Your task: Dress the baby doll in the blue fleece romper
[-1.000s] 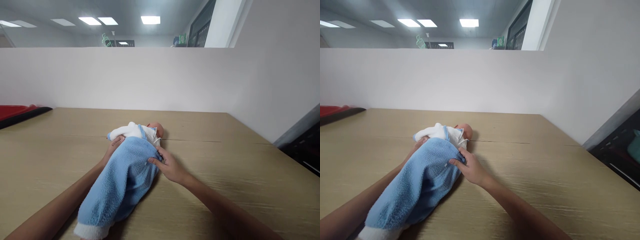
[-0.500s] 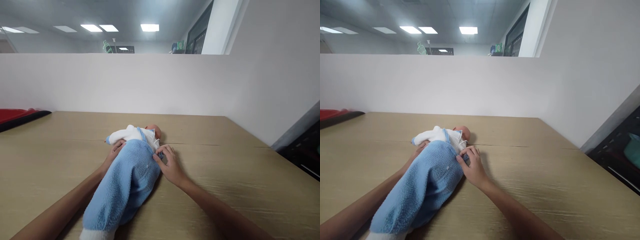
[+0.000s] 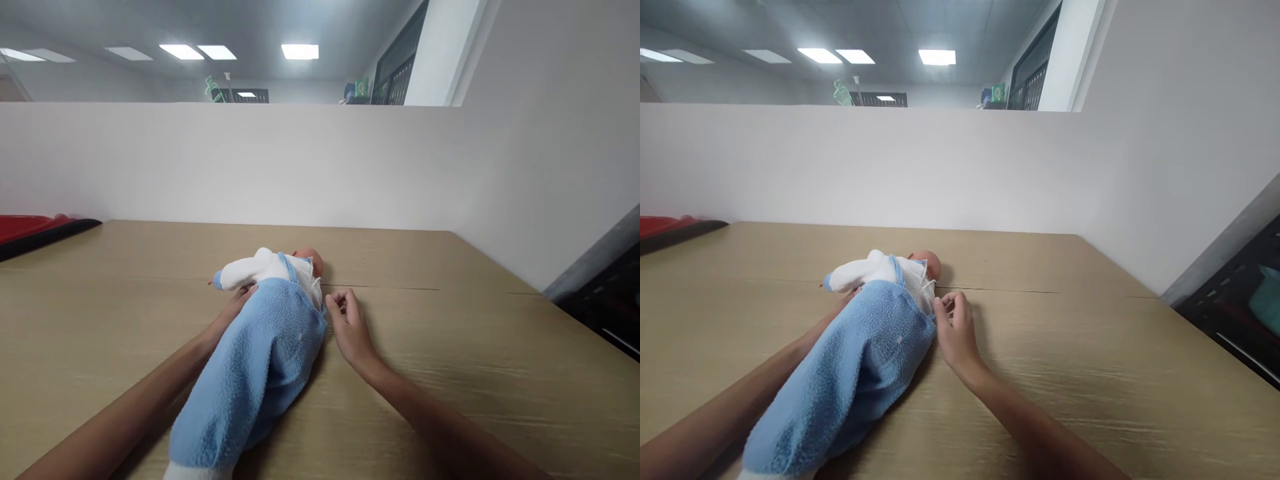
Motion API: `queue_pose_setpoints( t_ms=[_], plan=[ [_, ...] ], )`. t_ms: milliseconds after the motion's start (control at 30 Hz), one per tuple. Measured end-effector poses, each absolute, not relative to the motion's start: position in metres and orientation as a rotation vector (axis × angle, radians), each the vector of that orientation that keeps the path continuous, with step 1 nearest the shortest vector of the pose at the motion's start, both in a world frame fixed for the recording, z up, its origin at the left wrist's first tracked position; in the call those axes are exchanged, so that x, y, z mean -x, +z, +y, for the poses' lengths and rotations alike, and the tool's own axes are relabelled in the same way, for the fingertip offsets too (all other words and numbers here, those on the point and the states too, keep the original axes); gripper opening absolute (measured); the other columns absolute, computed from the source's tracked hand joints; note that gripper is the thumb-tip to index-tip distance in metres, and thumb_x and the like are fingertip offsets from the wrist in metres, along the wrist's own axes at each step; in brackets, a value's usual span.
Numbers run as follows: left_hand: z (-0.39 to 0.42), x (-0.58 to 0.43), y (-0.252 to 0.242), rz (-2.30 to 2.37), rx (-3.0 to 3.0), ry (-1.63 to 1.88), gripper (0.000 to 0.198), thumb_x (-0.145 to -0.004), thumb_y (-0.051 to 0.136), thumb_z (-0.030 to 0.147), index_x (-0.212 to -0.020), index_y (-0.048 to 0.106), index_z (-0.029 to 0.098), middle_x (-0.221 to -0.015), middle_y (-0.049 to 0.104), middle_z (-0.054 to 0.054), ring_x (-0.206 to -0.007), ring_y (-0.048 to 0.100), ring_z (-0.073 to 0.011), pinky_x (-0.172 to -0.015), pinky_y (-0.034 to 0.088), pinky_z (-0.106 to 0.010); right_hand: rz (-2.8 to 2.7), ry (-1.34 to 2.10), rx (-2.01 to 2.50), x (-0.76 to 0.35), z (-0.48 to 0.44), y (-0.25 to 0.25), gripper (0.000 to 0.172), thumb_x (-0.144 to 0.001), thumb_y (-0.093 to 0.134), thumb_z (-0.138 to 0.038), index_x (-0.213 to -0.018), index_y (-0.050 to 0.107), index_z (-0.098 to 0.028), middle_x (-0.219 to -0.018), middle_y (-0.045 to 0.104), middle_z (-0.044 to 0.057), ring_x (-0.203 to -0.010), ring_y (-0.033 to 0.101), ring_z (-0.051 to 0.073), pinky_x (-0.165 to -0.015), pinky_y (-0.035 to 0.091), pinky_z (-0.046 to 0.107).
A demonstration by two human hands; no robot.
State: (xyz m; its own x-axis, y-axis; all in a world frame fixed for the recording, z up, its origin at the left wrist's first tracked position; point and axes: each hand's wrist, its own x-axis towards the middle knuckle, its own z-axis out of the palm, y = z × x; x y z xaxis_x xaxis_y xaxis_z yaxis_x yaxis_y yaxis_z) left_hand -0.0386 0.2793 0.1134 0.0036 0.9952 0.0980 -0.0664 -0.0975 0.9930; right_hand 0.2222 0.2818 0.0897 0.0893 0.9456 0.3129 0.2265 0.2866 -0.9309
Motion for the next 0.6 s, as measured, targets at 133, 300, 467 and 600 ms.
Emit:
queue_pose_setpoints(
  t_ms=[133,300,467,600],
  plan=[
    [0.275,0.036,0.113,1.113,-1.252,1.248,0.07,-0.097,0.062,0.06,-0.152,0.053,0.018,-0.159,0.057,-0.009,-0.152,0.046,-0.0363,-0.116,0.051,-0.04,-1.559,0.957,1.045,-0.212,0.258,0.115,0.035,-0.101,0.053,-0.058,-0.108,0.059,-0.025,-0.109,0.067,0.006,-0.103,0.062,0.024,-0.096,0.047,0.04],
    [0.269,0.031,0.126,1.135,-1.314,1.156,0.075,-0.099,0.056,0.067,-0.156,0.047,0.02,-0.168,0.045,-0.007,-0.16,0.031,-0.0353,-0.13,0.033,-0.042,-1.498,1.283,1.152,-0.215,0.251,0.149,0.064,-0.095,0.051,-0.077,-0.137,0.045,-0.029,-0.13,0.065,0.008,-0.124,0.06,0.028,-0.112,0.039,0.048],
    [0.261,0.016,0.159,1.132,-1.483,1.036,0.077,-0.098,0.057,0.067,-0.159,0.042,0.022,-0.171,0.041,-0.009,-0.16,0.031,-0.0355,-0.13,0.031,-0.047,-1.447,1.478,1.232,-0.223,0.262,0.169,0.078,-0.085,0.057,-0.087,-0.141,0.045,-0.035,-0.151,0.057,0.007,-0.139,0.053,0.031,-0.112,0.042,0.049],
    [0.261,-0.001,0.176,1.174,-1.547,1.016,0.075,-0.094,0.068,0.062,-0.153,0.051,0.019,-0.151,0.063,-0.013,-0.149,0.047,-0.0411,-0.118,0.048,-0.048,-1.327,1.6,1.312,-0.236,0.27,0.179,0.078,-0.084,0.055,-0.089,-0.134,0.057,-0.029,-0.13,0.071,0.011,-0.117,0.067,0.031,-0.1,0.051,0.047]
  ],
)
